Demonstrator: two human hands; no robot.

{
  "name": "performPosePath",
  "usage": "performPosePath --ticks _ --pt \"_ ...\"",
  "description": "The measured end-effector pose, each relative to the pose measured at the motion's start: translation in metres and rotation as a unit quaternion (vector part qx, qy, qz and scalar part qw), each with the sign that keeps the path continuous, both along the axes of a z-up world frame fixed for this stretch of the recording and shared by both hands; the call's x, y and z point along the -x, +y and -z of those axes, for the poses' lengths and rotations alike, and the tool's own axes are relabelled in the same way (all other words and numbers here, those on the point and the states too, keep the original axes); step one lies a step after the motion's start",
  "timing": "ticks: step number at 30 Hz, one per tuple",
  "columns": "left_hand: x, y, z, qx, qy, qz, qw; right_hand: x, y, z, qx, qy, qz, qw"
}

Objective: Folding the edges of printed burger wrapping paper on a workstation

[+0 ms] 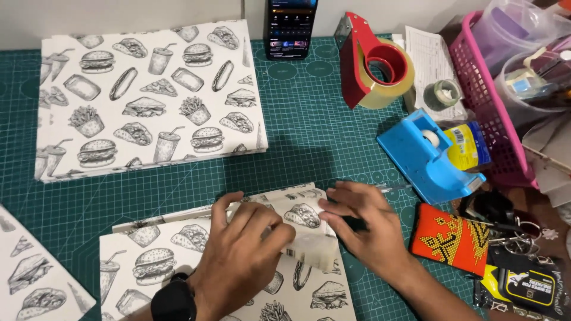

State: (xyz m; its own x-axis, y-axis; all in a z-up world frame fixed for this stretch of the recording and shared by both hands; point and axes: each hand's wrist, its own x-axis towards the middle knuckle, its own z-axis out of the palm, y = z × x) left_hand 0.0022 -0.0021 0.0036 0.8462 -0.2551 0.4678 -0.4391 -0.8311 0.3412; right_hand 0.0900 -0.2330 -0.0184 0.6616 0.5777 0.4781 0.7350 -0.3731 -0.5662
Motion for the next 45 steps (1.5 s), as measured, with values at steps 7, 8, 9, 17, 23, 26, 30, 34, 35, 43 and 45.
performPosePath --ticks 7,8,9,17,23,26,30,34,35,43,45 --pt "0.001 0.002 0.005 0.019 0.038 0.004 0.999 0.008 -0.002 -0.008 -0.093 0.034 -0.028 0.995" --pt "0.000 0.003 0.005 0.018 0.034 0.003 0.999 0.005 -0.002 -0.007 -0.094 0.031 -0.029 0.995" --pt "0.001 0.002 0.005 0.012 0.013 -0.003 1.000 0.005 -0.003 -0.006 -0.087 0.035 -0.025 0.995" --pt "0.002 0.002 0.002 -0.024 -0.007 0.005 1.000 0.001 0.001 -0.002 0.003 0.032 0.004 0.999" --pt "0.001 0.003 -0.001 0.017 0.054 -0.002 0.998 0.007 0.000 -0.006 -0.095 0.059 -0.036 0.993" --pt "0.003 0.003 -0.002 0.017 -0.001 0.012 1.000 0.009 0.000 -0.009 -0.101 0.077 -0.013 0.992" --pt "0.001 0.004 -0.003 0.001 -0.004 0.026 1.000 0.001 0.004 -0.007 0.011 0.026 0.002 1.000" --pt "0.002 0.003 -0.002 0.038 0.012 0.016 0.999 0.003 0.000 -0.003 0.001 0.030 -0.010 0.999" --pt "0.001 0.003 -0.002 0.038 0.012 0.017 0.999 0.004 -0.001 -0.002 0.001 0.030 -0.008 1.000" --pt "0.002 0.002 0.001 0.009 0.000 0.001 1.000 -0.001 -0.003 0.002 0.023 0.031 0.001 0.999" --pt "0.001 0.001 -0.002 0.017 -0.004 0.005 1.000 0.001 -0.002 0.000 0.021 0.028 0.009 0.999"
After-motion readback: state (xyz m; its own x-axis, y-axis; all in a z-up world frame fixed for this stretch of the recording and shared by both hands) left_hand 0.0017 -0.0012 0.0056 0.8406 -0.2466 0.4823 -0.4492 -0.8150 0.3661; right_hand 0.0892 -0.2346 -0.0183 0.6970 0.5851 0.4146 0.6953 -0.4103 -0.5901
